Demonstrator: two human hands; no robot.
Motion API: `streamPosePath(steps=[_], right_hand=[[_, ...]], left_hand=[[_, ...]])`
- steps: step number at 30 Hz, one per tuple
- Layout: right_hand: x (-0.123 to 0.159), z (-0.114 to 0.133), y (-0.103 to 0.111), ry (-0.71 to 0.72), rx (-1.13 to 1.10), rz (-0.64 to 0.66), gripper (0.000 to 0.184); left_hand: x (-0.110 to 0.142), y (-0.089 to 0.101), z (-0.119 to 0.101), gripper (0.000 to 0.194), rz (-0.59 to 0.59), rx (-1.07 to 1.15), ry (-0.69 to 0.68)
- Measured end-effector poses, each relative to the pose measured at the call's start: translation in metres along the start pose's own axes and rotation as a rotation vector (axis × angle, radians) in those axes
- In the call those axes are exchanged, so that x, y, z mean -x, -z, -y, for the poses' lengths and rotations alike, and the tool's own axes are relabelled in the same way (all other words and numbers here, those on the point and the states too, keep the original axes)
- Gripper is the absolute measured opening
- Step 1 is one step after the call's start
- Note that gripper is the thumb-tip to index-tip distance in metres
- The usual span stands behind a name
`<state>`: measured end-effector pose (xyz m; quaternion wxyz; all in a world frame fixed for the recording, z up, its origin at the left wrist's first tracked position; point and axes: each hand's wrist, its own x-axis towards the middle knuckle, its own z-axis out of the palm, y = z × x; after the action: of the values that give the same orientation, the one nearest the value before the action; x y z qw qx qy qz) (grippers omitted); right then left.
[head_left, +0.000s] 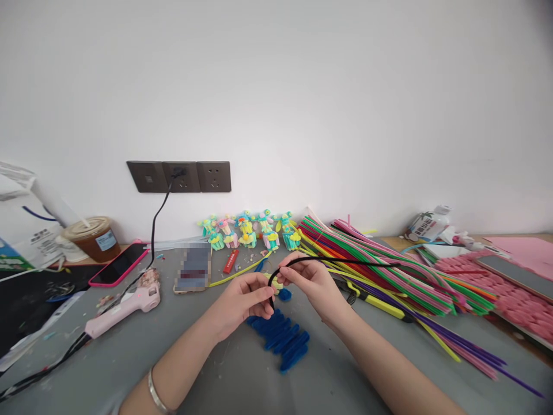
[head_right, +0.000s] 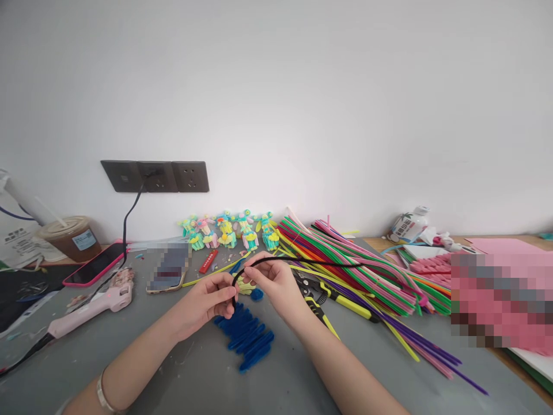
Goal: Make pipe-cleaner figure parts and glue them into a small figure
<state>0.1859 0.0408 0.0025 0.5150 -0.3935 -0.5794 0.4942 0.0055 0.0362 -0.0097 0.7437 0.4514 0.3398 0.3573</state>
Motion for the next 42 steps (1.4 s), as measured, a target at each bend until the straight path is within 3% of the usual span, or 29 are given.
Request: streamPosePath(steps=[4, 12, 21, 27, 31, 38, 42], right_hand=[[0.002, 0.002, -0.001, 0.057, 0.016, -0.044, 0.022], [0.005, 0.003, -0.005, 0.134, 0.107, -0.004, 0.017], [0.007, 0.005, -0.008, 0.135, 0.156, 0.019, 0.017], [0.007, -0.001, -0.011, 0.167, 0.081, -0.014, 0.016], [0.007, -0.001, -0.009, 0.11, 0.025, -0.036, 0.016], [-0.008, 0.001, 0.016, 0.085, -0.291, -0.329, 0.031], [-0.014, 0.013, 0.03, 0.095, -0.393, -0.3, 0.025]], left_hand=[[-0.002, 0.001, 0.0, 0.027, -0.071, 0.035, -0.043], [-0.004, 0.002, -0.003, 0.03, -0.137, 0.119, -0.149], [-0.005, 0.004, -0.004, 0.028, -0.212, 0.138, -0.197], [-0.003, 0.005, -0.006, 0.028, -0.173, 0.12, -0.16], [-0.001, 0.003, -0.008, 0.03, -0.149, 0.093, -0.159], [0.007, 0.004, -0.017, 0.029, 0.093, -0.148, 0.138], [0.007, 0.013, -0.018, 0.03, 0.078, -0.337, 0.091]])
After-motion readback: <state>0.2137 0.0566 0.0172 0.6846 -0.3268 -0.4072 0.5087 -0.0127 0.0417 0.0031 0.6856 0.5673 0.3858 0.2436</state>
